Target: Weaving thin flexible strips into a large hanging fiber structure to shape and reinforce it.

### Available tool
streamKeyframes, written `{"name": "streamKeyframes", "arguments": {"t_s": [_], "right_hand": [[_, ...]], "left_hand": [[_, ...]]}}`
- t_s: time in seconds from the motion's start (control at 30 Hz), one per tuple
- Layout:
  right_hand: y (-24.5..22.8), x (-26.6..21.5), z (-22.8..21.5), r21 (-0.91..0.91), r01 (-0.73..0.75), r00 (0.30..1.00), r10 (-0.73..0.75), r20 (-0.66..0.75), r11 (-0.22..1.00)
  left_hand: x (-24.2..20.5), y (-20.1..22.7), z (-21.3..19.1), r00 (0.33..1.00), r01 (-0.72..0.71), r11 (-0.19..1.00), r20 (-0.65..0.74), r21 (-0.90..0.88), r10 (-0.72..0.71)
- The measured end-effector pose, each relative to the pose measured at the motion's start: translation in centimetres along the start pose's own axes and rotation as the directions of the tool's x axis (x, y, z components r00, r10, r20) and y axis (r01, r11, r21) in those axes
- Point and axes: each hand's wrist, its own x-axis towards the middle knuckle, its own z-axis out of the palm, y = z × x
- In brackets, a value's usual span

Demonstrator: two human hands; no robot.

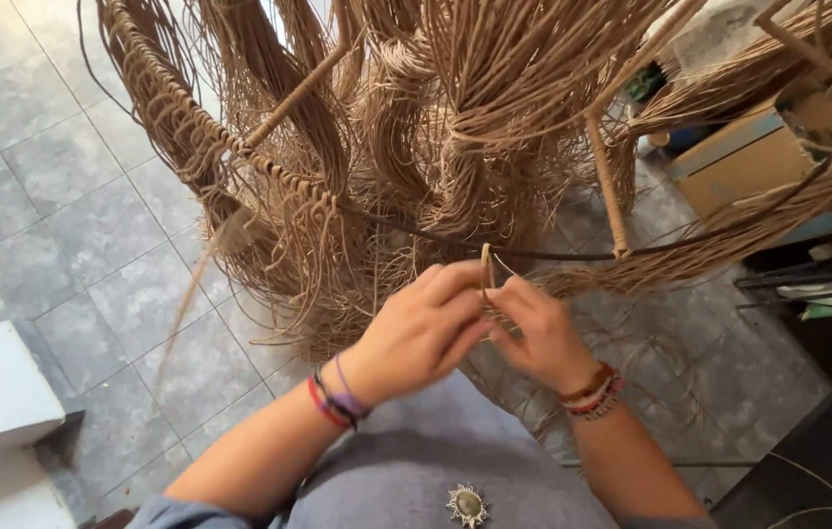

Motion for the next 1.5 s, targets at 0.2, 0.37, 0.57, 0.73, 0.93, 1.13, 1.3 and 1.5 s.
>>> {"name": "streamKeyframes", "arguments": {"t_s": [0.2, 0.37, 0.57, 0.73, 0.93, 1.13, 1.3, 1.5], "right_hand": [[-1.0, 1.8, 1.9, -0.261, 0.032, 0.794, -0.183, -0.580, 0.965], [-1.0, 1.8, 1.0, -0.167, 0.072, 0.825, -0.153, -0.544, 0.983], [0.2, 1.4, 1.6, 0.506, -0.061, 0.903, 0.263, -0.339, 0.860], [1.2, 0.9, 3.3, 0.782, -0.153, 0.936, 0.341, -0.081, 0.604], [2.9, 0.3, 4.9, 0.905, -0.200, 0.948, 0.309, 0.081, 0.376], [1.5, 0.7, 4.4, 0.878, -0.264, 0.923, 0.368, 0.110, 0.401], [2.3, 0.3, 4.8, 0.885, -0.286, 0.919, 0.367, 0.144, 0.369], [1.1, 0.8, 3.6, 0.925, -0.295, 0.910, 0.365, 0.196, 0.238]], "left_hand": [[2.2, -2.8, 3.3, 0.938, 0.340, 0.941, -0.066, -0.007, -0.339], [2.8, -2.9, 2.3, 0.864, 0.469, 0.780, 0.034, -0.415, -0.502], [-0.8, -2.9, 1.5, 0.875, 0.331, 0.491, 0.066, -0.806, -0.480], [-1.4, -1.9, 0.6, 0.949, 0.245, 0.779, -0.020, -0.577, -0.314], [-4.1, -4.1, -0.1, 0.993, -0.012, 0.914, -0.104, 0.405, 0.059], [-7.0, -4.4, -1.1, 0.913, 0.400, 0.611, -0.239, 0.683, -0.331], [-0.5, -0.6, 1.6, 0.975, 0.170, 0.806, -0.215, 0.566, -0.055], [-1.7, -6.1, 2.7, 0.943, 0.104, 0.704, -0.294, 0.703, 0.153]]}}
